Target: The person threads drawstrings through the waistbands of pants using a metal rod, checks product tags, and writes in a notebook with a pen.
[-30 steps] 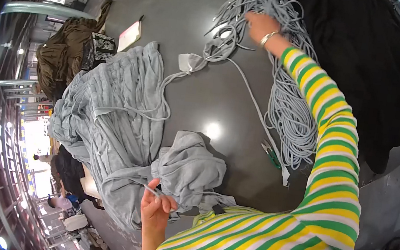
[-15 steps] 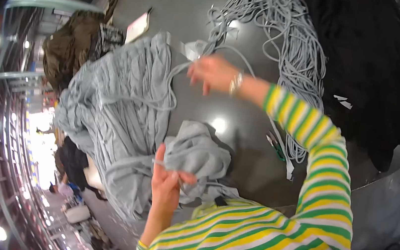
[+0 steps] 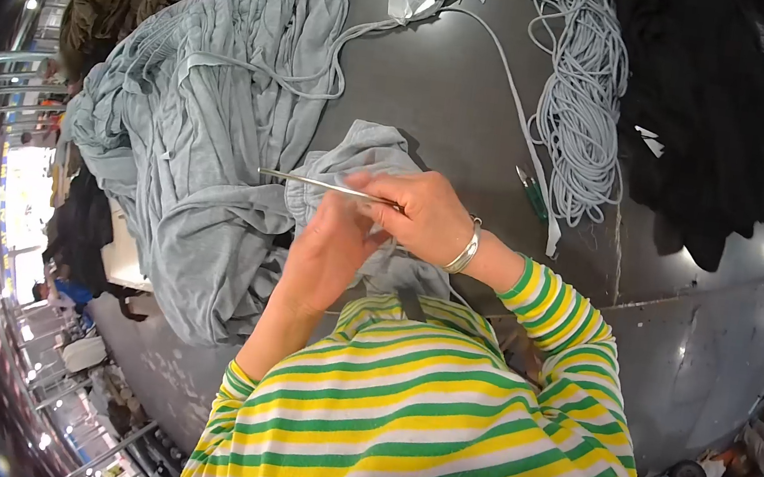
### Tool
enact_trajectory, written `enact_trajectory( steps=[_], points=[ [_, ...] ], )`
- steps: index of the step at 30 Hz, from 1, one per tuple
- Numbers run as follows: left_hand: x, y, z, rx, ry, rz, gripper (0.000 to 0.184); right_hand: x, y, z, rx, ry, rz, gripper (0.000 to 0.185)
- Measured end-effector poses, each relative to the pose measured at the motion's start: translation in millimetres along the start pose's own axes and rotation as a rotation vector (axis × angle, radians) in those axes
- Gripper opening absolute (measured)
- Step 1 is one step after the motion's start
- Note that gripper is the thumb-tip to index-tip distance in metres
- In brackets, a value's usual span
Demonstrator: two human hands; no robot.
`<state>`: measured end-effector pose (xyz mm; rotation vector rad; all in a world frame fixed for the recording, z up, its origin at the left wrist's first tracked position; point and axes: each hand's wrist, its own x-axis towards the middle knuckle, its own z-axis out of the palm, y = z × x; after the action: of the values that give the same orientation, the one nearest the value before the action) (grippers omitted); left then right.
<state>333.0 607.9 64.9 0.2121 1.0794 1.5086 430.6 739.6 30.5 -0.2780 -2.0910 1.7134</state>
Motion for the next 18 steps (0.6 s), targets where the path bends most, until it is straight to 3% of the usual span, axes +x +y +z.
enact_trajectory(
  steps=[2,5,11,16,18],
  points=[
    [-8,-2,-15,-0.246,-0.051,0.127,0.032,-9,-9,13,-0.066,0.013,-0.032,0.014],
    [-23,10,-36,-0.409,-0.032,0.203,0.023,-34,-16,36,-0.156,-0.149,0.095,0.013],
    [-57,29,-93,-0.447,0.089,0.341,0.019,-75,-30,67,-0.056,-0.143,0.309,0.016],
    [-71,46,-94,-0.456,0.201,0.458,0.018,-108,-13,65,-0.028,-0.134,0.496,0.013],
    [-74,48,-96,-0.469,0.239,0.494,0.018,-111,-5,62,-0.152,-0.039,0.379,0.014]
  ],
)
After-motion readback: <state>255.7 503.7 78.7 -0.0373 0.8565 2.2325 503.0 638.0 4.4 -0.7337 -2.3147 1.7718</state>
